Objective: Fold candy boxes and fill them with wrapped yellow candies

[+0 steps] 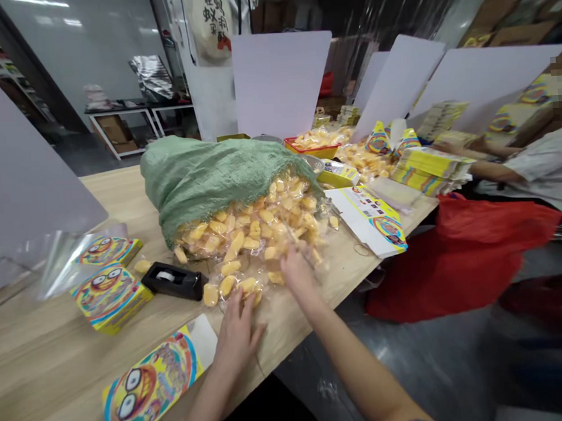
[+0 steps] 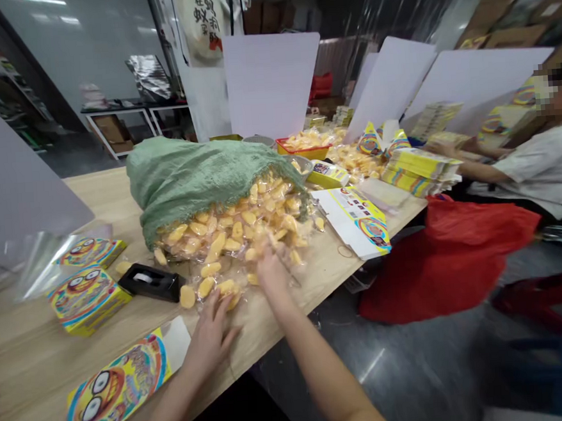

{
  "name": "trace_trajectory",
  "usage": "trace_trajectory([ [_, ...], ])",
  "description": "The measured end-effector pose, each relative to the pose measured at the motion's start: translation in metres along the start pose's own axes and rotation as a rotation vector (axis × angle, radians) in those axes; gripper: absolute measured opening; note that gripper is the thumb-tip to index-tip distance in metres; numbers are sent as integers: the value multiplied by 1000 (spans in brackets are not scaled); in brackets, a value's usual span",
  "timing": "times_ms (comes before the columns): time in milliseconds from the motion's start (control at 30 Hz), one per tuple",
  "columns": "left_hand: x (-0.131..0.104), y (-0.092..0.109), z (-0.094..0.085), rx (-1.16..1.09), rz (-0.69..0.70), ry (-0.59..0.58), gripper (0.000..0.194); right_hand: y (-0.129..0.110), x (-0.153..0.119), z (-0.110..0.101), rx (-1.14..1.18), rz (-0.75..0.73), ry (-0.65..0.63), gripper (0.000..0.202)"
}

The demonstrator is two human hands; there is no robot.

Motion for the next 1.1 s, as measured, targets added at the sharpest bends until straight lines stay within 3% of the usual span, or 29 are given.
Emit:
trace_trajectory([
  [133, -7, 5, -17, -22, -44, 144, 71, -53, -45, 24, -16, -29, -47, 57],
  [233, -15, 12, -34, 16, -36, 250, 80, -77, -76, 36, 35, -101, -125, 64],
  [333, -19, 18, -38, 77, 68, 148, 80, -79, -97, 28, 80, -233, -188, 67],
  [400, -22, 16, -33, 120, 90, 27, 79, -67, -102, 9, 124, -333, -163, 59],
  [467, -25, 11, -30, 154, 50, -52, 77, -41, -98, -18, 174, -355, -33, 45],
  [533, -28, 9, -30, 176, 0, -67, 76, -4, -85, -44, 160, -233, 183, 39],
  [600, -27, 12, -33, 190, -21, -40, 72, 33, -70, -59, 42, -54, 331, 46],
  [633, -26, 16, -35, 191, -16, -22, 70, 49, -61, -61, -25, 27, 331, 58],
  [700, -21, 27, -39, 177, 17, 6, 65, 77, -46, -55, -112, 149, 192, 76],
  [767, -14, 37, -41, 158, 65, 4, 60, 98, -37, -46, -125, 216, 23, 70],
  [833, -7, 46, -40, 145, 114, -26, 55, 113, -35, -42, -114, 232, -60, 55],
  [967, 11, 64, -33, 141, 203, -85, 52, 130, -41, -45, -94, 198, -39, 50],
  [1033, 27, 78, -26, 142, 276, -111, 53, 135, -43, -49, 35, 182, 31, 51],
  [1100, 47, 93, -16, 149, 371, -141, 59, 139, -42, -53, 190, 175, 93, 39],
])
Point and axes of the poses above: each hand's wrist, its own x-axis towards the middle knuckle, its own z-axis out of the palm, y = z × x, the point moved 5 cm from there along x, towards the middle knuckle, and after that the axes turned 5 degrees about x, right-handed, at the moved point
